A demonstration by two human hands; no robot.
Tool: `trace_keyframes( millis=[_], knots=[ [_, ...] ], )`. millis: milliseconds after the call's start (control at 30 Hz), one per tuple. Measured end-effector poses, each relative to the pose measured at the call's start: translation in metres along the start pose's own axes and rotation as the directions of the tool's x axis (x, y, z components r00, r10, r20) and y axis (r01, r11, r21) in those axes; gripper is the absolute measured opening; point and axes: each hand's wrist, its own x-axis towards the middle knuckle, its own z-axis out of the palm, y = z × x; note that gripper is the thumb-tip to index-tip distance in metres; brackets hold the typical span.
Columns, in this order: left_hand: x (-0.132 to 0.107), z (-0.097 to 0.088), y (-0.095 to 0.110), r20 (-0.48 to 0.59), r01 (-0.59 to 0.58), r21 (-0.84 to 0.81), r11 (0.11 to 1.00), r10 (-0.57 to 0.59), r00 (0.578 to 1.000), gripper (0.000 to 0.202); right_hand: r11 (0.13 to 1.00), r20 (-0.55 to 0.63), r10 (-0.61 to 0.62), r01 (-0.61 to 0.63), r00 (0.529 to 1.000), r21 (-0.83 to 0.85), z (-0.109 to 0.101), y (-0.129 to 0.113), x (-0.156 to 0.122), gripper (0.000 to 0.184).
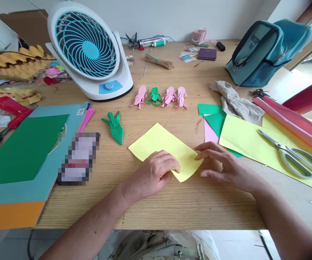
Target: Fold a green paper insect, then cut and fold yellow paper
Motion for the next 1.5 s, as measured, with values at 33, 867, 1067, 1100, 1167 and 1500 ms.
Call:
trace_keyframes(
  millis=[33, 867, 1067, 1100, 1167, 1500],
  knots=[
    [0.0, -0.001, 0.001, -0.019, -0.003, 0.011, 1.0, 0.003, 1.0, 0.032, 0.999, -0.007, 0.008, -0.008, 1.0, 0.039, -0.002, -0.001, 0.001, 0.022],
    [0.007, -0.023, -0.018, -0.266, 0.09, -0.802, 0.59, -0.488, 0.831, 0.032, 0.983, 0.062, -0.181, 0.182, 0.981, 0.004, 0.007, -0.014, 0.001, 0.083],
    [0.006, -0.014, -0.026, -0.202, 0.124, -0.848, 0.515, -0.531, 0.823, 0.029, 0.965, -0.127, -0.21, 0.185, 0.969, -0.184, 0.036, -0.021, 0.008, 0.048],
    [0.006, -0.013, -0.027, -0.206, 0.148, -0.82, 0.552, -0.527, 0.825, 0.026, 0.956, -0.168, -0.236, 0.197, 0.957, -0.218, 0.036, -0.02, 0.008, 0.044],
    [0.005, -0.014, -0.029, -0.284, 0.193, -0.71, 0.677, -0.526, 0.801, 0.016, 0.931, -0.211, -0.28, 0.212, 0.937, -0.297, 0.034, -0.017, 0.008, 0.037],
    [-0.007, -0.027, 0.013, -0.379, -0.112, 0.18, 0.977, 0.175, 0.909, 0.06, 0.884, -0.245, -0.271, 0.14, 0.931, -0.446, 0.03, -0.014, 0.008, 0.029]
  ],
)
